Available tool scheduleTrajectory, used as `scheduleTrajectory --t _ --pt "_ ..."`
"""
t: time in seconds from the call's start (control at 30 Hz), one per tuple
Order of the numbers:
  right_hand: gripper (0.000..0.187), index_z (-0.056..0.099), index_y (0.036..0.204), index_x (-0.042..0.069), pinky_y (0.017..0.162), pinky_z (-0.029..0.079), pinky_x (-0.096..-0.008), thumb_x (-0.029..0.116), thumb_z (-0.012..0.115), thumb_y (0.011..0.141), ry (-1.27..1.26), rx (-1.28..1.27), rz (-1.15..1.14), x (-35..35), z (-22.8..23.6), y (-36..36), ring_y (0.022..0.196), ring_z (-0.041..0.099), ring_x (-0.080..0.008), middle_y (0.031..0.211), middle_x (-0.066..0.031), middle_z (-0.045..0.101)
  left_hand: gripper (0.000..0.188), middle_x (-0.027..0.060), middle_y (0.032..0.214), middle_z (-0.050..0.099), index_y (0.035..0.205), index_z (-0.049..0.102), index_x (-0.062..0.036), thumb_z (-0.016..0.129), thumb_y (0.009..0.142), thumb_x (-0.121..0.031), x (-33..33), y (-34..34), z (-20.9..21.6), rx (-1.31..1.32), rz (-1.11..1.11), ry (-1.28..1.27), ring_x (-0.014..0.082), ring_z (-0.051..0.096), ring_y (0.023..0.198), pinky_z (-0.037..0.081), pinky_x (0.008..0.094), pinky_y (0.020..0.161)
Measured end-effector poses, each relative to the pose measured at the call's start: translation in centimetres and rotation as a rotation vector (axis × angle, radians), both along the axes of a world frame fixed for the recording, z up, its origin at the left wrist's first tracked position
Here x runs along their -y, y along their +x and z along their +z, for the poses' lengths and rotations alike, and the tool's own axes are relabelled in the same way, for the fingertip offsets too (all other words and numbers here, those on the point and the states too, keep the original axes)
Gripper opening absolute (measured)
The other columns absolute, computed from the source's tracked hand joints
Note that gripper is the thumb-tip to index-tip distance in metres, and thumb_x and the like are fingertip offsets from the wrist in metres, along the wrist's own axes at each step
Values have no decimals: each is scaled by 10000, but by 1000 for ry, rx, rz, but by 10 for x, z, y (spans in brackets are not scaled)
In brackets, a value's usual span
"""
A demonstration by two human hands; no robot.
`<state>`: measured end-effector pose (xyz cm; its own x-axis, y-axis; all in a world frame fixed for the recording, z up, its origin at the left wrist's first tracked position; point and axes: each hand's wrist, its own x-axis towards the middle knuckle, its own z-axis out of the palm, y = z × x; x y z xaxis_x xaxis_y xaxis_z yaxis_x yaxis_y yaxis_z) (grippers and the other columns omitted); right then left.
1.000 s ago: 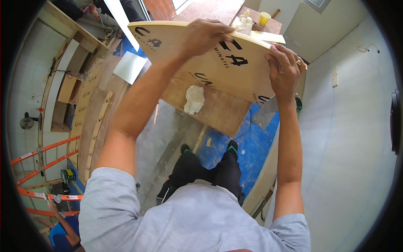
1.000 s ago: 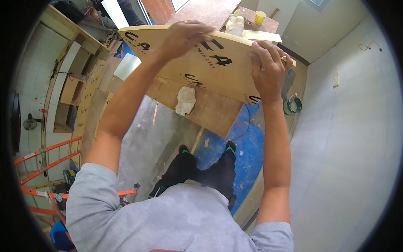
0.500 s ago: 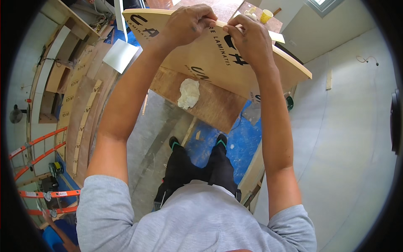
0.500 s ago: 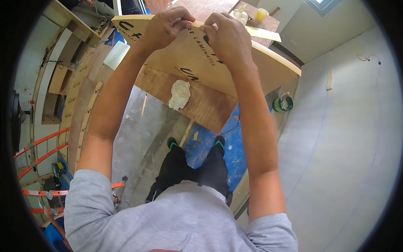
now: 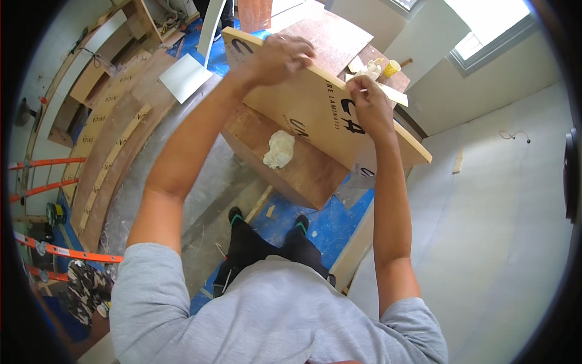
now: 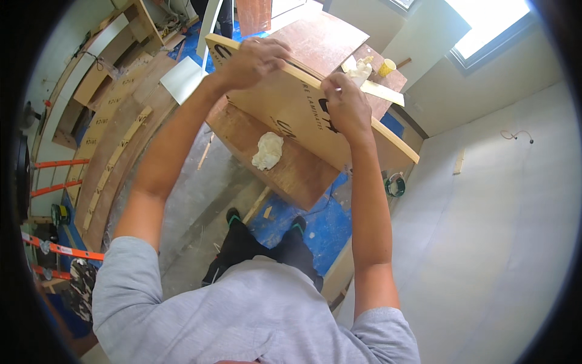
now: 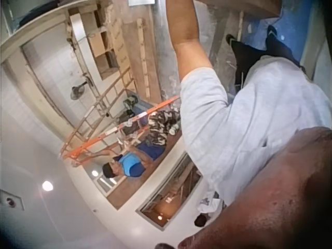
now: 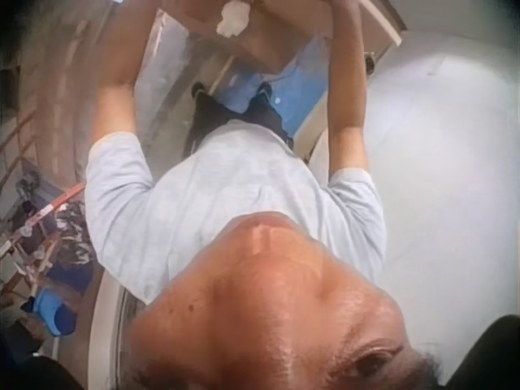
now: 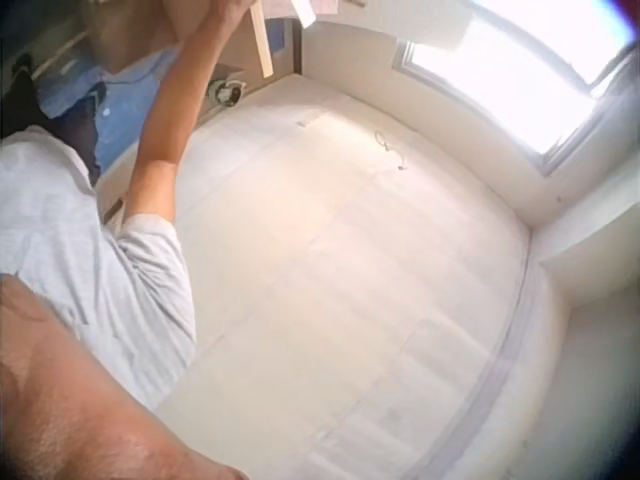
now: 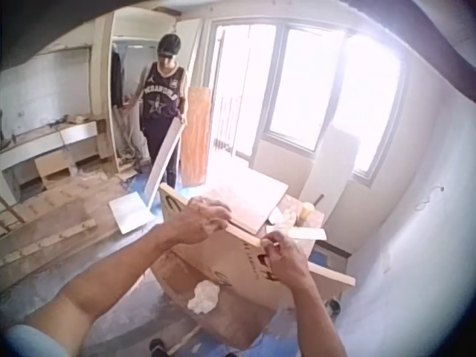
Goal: The person applies glue from a bottle to the edge of a wood panel, wipes the excess with a cloth, and then applies a strip of laminate to the corner by hand.
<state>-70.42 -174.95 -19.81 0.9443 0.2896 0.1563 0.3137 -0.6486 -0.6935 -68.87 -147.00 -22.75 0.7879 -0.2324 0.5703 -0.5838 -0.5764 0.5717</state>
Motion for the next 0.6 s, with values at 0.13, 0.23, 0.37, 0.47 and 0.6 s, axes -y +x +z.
scheduleTrajectory --t 0.13,0.23,0.37,0.47,0.6 --pt "306 718 1190 82 962 530 -444 314 649 1004 26 92 164 -33 3 12 1077 711 -354 1153 -187 750 258 84 1063 732 1199 736 -52 715 1001 -216 -27 -1 -2 -181 16 13 207 717 982 559 374 849" --pt "332 717 1208 77 934 547 -438 304 703 967 -68 190 259 -59 -8 25 1049 719 -351 1136 -194 752 243 53 1048 733 1168 752 -102 712 984 -255 -15 -3 2 -170 53 199 232 711 999 503 406 911" --pt "363 749 1196 106 879 573 -418 294 797 890 -67 10 171 -70 -7 25 1006 741 -290 1129 -153 773 208 24 1048 732 1096 755 -146 681 987 -307 -8 -17 -9 66 170 288 254 678 1039 388 451 984" --pt "368 767 1158 73 860 573 -405 275 832 857 -4 -44 126 -71 -13 24 979 742 -269 1090 -136 780 262 157 1123 723 1142 722 -67 641 1009 -278 -7 -27 -6 90 191 326 325 657 1176 421 545 1061" --pt "387 769 1140 48 840 568 -399 272 854 836 23 -65 95 -74 -22 31 948 735 -257 1061 -134 777 179 31 1048 729 1072 744 -138 708 960 -272 0 -25 -21 141 268 317 265 670 1075 392 457 990"
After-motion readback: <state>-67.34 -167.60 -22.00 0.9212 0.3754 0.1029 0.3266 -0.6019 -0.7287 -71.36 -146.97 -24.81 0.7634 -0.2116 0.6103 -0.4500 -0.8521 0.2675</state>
